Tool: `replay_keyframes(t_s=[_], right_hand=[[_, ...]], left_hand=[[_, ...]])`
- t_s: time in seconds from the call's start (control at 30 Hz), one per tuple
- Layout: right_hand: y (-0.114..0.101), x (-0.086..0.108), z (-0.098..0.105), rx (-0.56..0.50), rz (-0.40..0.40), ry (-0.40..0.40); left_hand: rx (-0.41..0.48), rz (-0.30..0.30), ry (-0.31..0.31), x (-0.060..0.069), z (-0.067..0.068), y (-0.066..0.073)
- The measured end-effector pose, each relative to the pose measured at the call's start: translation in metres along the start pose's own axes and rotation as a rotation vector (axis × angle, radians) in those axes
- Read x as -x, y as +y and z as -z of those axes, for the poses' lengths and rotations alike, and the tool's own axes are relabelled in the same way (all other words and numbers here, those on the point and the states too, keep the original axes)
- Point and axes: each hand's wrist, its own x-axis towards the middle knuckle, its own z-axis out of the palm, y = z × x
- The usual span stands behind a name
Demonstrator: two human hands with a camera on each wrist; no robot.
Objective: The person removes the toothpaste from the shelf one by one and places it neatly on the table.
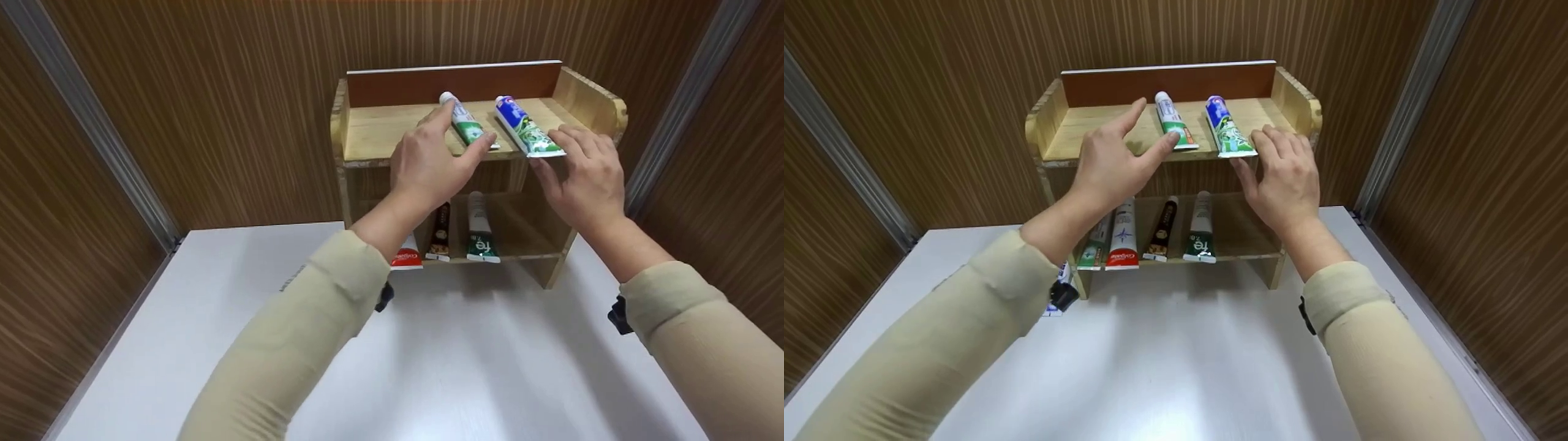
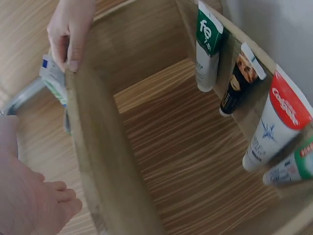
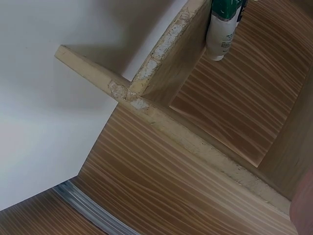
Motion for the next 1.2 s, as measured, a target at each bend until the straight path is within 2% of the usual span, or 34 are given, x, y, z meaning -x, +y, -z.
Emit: replay_keyframes(t_s=[0.17, 0.33, 0.57, 0.9, 1.2], right_hand=[[-0.002, 0.000, -0.003, 0.002, 0.012, 0.000], [-0.003, 0.000, -0.004, 0.001, 0.019, 0.013], [-0.002, 0.001, -0.002, -0.011, 0.029, 0.045], [-0.003, 0.000, 0.001, -0.002, 0.022, 0.045], [-0.004, 0.002, 0.002, -0.004, 0.007, 0.034]], left_hand=[[-0.008, 0.065, 0.024, -0.008, -0.016, -0.003], [-0.111, 0.107, 0.049, -0.014, -0.027, -0.001], [-0.223, 0.132, 0.093, -0.015, -0.041, 0.004], [-0.356, 0.145, 0.117, -0.015, -0.052, 0.007], [-0.388, 0.185, 0.117, -0.013, -0.056, 0.010]])
